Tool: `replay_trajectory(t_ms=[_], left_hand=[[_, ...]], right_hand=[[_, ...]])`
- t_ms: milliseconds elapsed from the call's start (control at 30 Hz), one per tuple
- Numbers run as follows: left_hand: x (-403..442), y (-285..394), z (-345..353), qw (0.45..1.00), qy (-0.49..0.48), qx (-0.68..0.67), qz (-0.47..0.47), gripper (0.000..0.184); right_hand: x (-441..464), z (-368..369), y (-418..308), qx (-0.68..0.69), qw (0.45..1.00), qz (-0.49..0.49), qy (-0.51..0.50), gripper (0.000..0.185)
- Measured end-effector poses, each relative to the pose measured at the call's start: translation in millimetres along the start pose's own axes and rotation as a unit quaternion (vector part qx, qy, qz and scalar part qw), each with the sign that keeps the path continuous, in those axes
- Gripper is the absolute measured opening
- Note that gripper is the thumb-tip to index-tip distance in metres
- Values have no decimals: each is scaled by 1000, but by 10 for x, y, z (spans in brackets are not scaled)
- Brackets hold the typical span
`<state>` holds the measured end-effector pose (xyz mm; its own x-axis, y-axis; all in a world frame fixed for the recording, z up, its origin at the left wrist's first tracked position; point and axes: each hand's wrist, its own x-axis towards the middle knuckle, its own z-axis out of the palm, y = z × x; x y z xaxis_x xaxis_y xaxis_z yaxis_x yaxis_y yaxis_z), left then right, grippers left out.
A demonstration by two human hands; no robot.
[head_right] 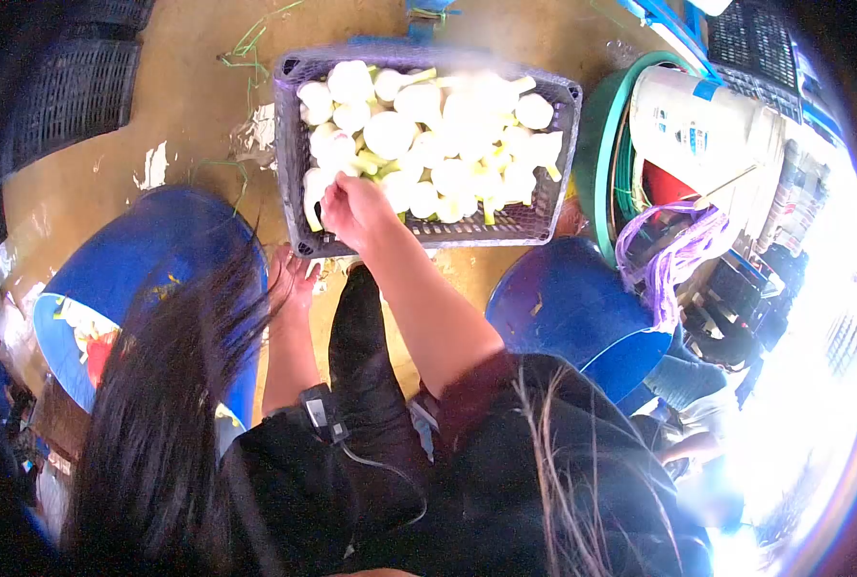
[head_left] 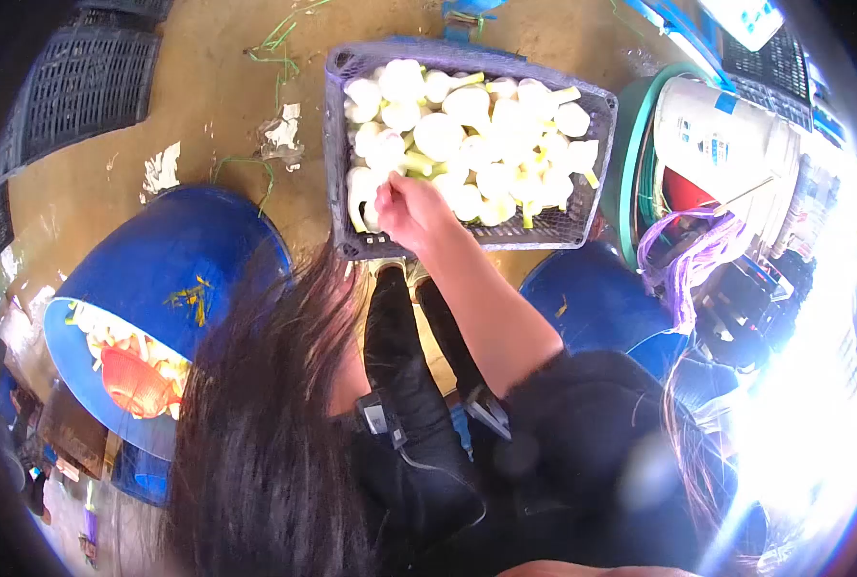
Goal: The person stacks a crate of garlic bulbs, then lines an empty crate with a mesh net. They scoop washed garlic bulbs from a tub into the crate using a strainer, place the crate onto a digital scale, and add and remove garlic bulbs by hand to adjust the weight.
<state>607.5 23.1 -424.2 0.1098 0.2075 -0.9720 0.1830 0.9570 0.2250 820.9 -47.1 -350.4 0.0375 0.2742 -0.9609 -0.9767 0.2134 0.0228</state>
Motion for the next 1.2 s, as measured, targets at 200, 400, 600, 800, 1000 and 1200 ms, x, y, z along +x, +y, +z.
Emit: replay_trajectory(t_ms=[200, 400, 600, 800, 1000, 1200], left_hand=[[-437, 217, 712, 977, -100, -164, -94, 37], [-345, 213, 764, 985, 9, -109, -133, 23], [-217, 200, 670, 988, 86, -64, -108, 15], [-272, 225, 490, 997, 32, -70, -30, 19], [-394, 279, 276, 985, -98, -23, -140, 32], [-304, 290, 360, 984, 11, 143, -102, 25]], right_hand=[[-1106, -1283, 51, -458, 885, -42, -72, 22], [-1406, -1670, -138, -738, 540, -297, 274, 27], [-853, -1151, -578, -704, 512, -438, 227, 22], [-868, -1952, -813, -826, 300, -447, 168, 25], [-822, -1496, -748, -734, 396, -523, 175, 23], [-654, -1406, -582, -695, 467, -525, 153, 20]])
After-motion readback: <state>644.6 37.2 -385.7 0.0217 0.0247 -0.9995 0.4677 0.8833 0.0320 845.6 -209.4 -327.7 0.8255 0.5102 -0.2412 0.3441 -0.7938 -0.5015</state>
